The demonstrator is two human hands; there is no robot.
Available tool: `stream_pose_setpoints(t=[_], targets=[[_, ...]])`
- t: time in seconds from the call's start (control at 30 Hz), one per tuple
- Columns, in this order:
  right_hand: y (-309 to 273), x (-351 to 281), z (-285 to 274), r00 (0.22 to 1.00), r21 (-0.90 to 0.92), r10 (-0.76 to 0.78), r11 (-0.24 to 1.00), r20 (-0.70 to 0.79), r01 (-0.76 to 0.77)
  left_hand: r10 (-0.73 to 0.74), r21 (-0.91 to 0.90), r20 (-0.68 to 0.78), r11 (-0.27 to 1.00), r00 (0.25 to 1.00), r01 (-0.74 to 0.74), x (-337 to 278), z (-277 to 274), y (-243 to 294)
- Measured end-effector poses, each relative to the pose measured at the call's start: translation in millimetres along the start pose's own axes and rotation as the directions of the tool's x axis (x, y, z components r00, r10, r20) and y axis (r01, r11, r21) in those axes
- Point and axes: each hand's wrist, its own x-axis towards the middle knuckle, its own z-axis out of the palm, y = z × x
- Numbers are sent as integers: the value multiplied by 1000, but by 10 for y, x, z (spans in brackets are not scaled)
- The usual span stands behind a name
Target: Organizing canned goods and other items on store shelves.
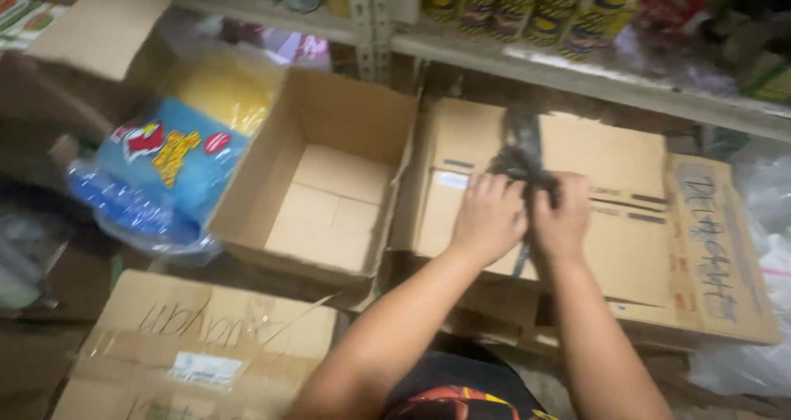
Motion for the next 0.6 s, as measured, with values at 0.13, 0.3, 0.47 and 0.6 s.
stream_pose_setpoints(t=[0.13, 0.3, 0.47, 0.6], targets=[[34, -52, -14, 996, 31, -18, 999, -93, 21, 78, 62, -109, 995, 991, -72, -20, -30, 2], [387, -172, 96, 968, 440, 227, 884, -104, -159, 78, 88, -143, 994, 987, -65, -13, 33, 30], [88, -206, -41, 943, 480, 323, 841, -76, -250, 94, 139, -29, 986, 995, -89, -13, -8, 62], [-114, -241, -146, 990, 217, 133, 969, -44, -121, 52, 199, -12, 979, 999, -49, 6, 126, 23]])
